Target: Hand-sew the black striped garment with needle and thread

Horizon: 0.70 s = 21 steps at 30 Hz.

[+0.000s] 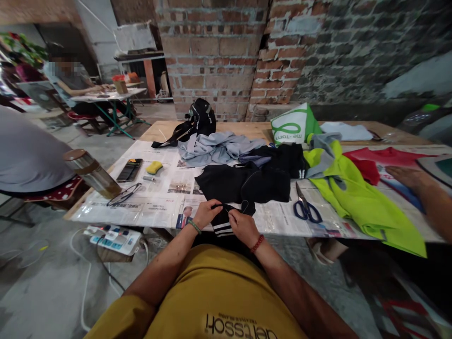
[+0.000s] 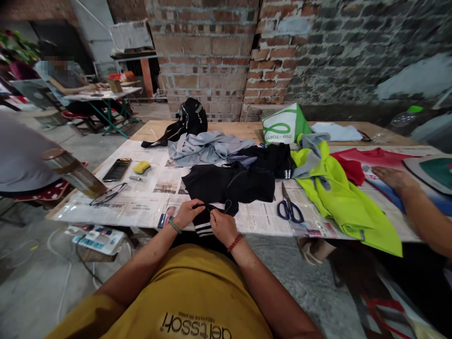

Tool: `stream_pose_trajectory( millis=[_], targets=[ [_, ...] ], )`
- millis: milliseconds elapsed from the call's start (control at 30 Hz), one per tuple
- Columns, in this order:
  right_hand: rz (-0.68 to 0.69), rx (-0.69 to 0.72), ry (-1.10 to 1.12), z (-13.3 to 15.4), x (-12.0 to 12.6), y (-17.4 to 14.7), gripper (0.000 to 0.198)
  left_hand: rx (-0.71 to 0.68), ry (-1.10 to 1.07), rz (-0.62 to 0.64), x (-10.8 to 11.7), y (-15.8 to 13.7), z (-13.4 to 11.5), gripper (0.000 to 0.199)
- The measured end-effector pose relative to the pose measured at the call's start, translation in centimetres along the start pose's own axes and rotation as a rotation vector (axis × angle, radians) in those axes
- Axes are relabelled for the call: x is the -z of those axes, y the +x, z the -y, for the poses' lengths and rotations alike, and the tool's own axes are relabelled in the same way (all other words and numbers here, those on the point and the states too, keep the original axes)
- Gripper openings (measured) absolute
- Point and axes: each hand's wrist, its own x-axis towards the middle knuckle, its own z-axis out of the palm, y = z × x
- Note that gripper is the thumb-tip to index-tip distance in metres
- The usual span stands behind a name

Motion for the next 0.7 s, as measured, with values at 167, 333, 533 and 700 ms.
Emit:
stream_pose_trajectory(
  millis=[167,333,533,700],
  targets=[
    [0.032,-0.011,-0.051,0.17,-0.13,0.01,0.027,-0.020,0.022,0.002,-0.11,-0.04,0.10,0.020],
    [0.057,-0.038,-0.097,0.47,0.00,0.14,0.025,-0.061,0.023,0.010,-0.23,-0.15,0.23,0.018],
    [0.093,-0.071,-0.135,0.78,0.05,0.15,0.026,-0.094,0.047,0.023,-0.30,-0.24,0.12,0.015],
    [0.118,-0.092,-0.163,0.92,-0.17,0.19,0.028,-0.203,0.058,0.047,-0.66,-0.41,0.29,0.012]
  ],
)
